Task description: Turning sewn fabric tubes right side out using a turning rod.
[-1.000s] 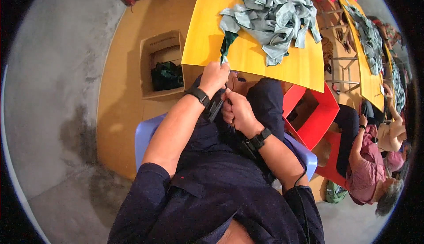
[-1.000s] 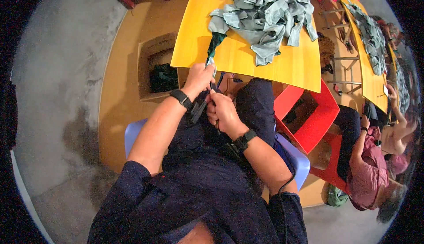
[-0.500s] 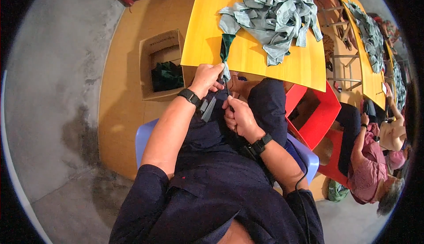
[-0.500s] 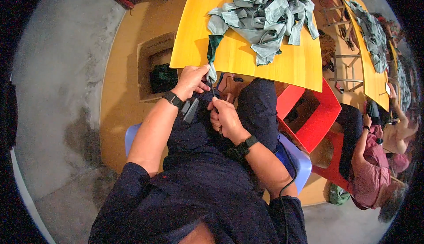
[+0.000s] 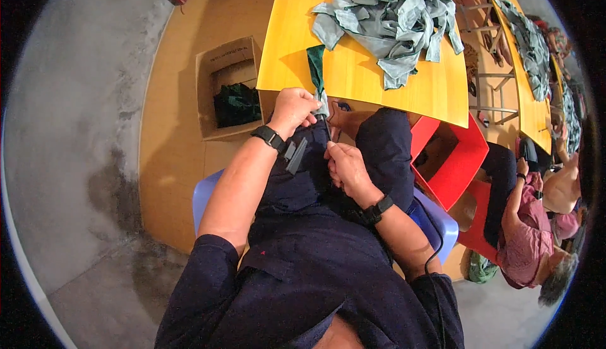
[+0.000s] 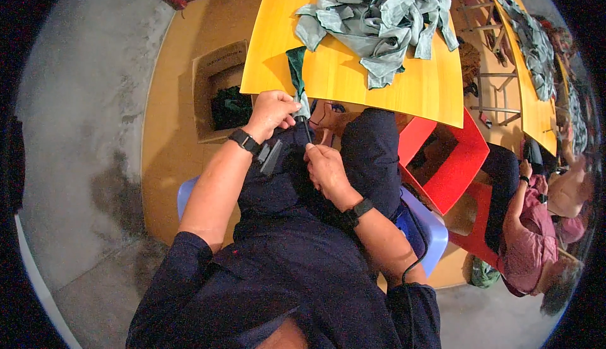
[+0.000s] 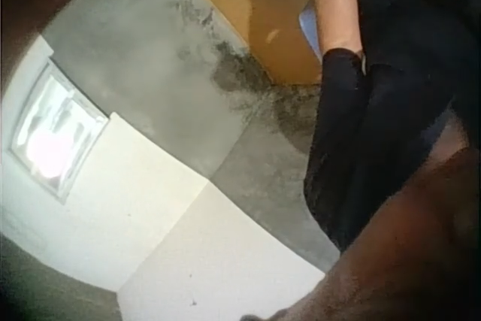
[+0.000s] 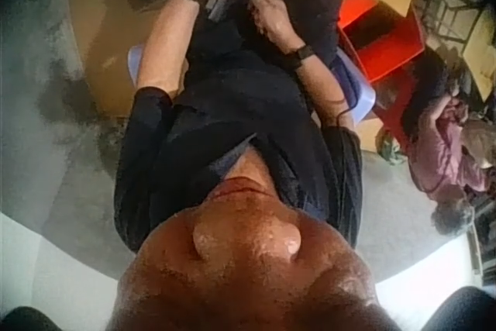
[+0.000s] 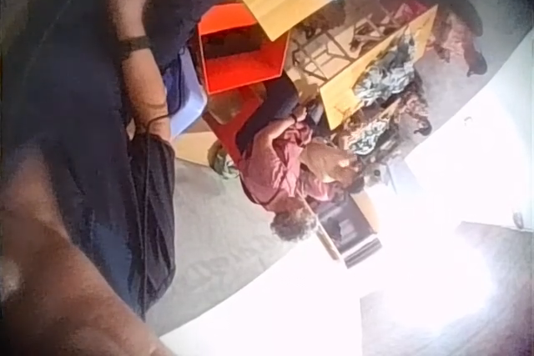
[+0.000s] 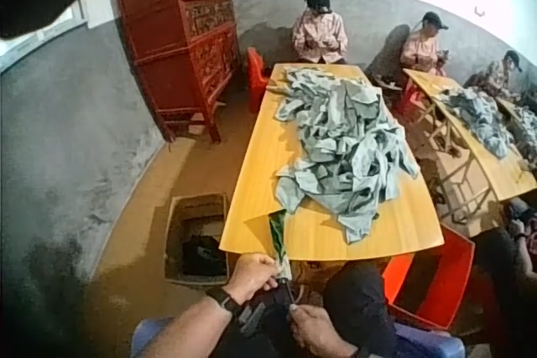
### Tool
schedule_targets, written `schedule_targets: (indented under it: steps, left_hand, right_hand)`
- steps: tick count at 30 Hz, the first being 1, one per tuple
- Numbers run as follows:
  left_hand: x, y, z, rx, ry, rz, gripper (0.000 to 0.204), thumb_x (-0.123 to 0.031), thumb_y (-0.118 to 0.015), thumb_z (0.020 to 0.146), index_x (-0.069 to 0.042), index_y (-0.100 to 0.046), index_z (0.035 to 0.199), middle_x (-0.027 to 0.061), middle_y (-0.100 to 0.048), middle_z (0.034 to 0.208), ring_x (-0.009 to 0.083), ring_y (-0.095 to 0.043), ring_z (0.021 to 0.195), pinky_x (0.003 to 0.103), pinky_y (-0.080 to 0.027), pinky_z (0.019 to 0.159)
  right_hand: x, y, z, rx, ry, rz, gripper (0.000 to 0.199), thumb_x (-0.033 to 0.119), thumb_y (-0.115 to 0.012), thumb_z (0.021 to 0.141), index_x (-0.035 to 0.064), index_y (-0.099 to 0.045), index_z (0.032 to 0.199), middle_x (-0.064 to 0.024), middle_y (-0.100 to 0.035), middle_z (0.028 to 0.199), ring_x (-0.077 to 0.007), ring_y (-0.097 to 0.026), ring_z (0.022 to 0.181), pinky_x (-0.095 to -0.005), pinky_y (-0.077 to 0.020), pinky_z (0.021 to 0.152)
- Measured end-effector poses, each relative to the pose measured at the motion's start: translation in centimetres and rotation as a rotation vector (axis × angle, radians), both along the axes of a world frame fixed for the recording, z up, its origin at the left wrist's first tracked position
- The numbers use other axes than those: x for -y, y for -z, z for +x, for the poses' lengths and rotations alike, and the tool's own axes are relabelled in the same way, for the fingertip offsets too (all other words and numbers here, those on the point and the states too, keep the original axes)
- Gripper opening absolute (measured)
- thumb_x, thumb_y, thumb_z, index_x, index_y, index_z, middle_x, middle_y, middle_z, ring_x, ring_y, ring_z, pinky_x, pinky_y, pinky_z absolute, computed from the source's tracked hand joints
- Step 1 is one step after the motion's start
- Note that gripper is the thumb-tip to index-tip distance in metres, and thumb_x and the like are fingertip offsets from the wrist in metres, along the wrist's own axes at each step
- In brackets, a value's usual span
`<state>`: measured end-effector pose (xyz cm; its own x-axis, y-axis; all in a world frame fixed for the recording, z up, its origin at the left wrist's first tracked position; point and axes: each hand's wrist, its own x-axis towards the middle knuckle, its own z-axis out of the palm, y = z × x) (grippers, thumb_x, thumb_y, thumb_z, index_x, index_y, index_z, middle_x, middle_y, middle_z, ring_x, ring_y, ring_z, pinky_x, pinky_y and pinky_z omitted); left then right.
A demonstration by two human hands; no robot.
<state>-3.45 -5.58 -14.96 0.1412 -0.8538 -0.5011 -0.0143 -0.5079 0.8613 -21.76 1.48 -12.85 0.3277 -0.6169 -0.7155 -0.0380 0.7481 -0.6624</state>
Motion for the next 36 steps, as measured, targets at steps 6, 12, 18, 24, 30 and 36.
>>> schedule_targets:
  steps: [6,12,18,24,30,36]
  left_hand:
    - [0.1,-0.8,0.1,-0.068,-0.024,0.066,0.019,-0.014,-0.071,0.083,0.002,-0.062,0.085,0.0084,-0.065,0.072,0.0149,-0.063,0.051,0.024,-0.044,0.040]
    - [0.0,-1.3,0.5,-0.319,-0.001,0.022,0.027,-0.016,-0.069,0.086,0.000,-0.060,0.107,0.0080,-0.068,0.093,0.0133,-0.066,0.064,0.022,-0.047,0.048]
    - [0.0,-0.2,0.7,-0.454,0.051,0.041,0.017,-0.018,-0.066,0.089,-0.006,-0.065,0.102,0.0043,-0.070,0.090,0.0124,-0.064,0.060,0.022,-0.046,0.048]
    - [0.8,-1.6,0.7,-0.486,-0.086,0.146,0.034,-0.040,-0.065,0.090,-0.007,-0.066,0.096,0.0041,-0.069,0.079,0.0133,-0.061,0.051,0.022,-0.043,0.041]
    - [0.8,-0.8,0.0,-0.395,-0.127,0.088,0.030,-0.037,-0.063,0.094,-0.008,-0.066,0.087,0.0019,-0.065,0.071,0.0118,-0.054,0.045,0.022,-0.039,0.038]
    - [-0.3,-0.5,-0.5,-0.516,-0.213,0.030,0.025,-0.034,-0.064,0.094,-0.010,-0.067,0.089,0.0006,-0.065,0.073,0.0092,-0.052,0.047,0.022,-0.038,0.042]
  right_hand:
    - [0.1,0.2,0.0,-0.037,-0.012,-0.080,0.032,0.028,-0.049,0.100,0.0045,-0.054,0.080,0.0015,-0.042,0.052,-0.0102,-0.036,0.037,-0.0268,-0.0297,0.034]
    - [0.6,-0.5,-0.7,0.090,-0.003,-0.067,0.032,0.029,-0.048,0.101,0.0051,-0.054,0.079,0.0018,-0.042,0.052,-0.0091,-0.035,0.036,-0.0262,-0.0282,0.034]
    - [0.9,-0.8,-0.3,0.081,-0.037,-0.037,0.032,0.030,-0.049,0.100,0.0062,-0.054,0.079,0.0029,-0.042,0.053,-0.0083,-0.035,0.037,-0.0250,-0.0266,0.034]
    - [0.9,2.3,-0.1,-0.157,-0.150,-0.439,0.034,0.029,-0.051,0.100,0.0043,-0.056,0.077,0.0009,-0.047,0.056,-0.0092,-0.040,0.042,-0.0254,-0.0308,0.040]
    - [0.3,1.2,0.4,-0.099,-0.107,-0.446,0.032,0.029,-0.049,0.101,0.0048,-0.055,0.080,0.0033,-0.043,0.055,-0.0070,-0.037,0.041,-0.0241,-0.0296,0.037]
    - [0.5,-1.1,0.8,0.038,-0.036,-0.141,0.032,0.029,-0.049,0.101,0.0057,-0.054,0.080,0.0033,-0.042,0.055,-0.0068,-0.035,0.040,-0.0238,-0.0290,0.037]
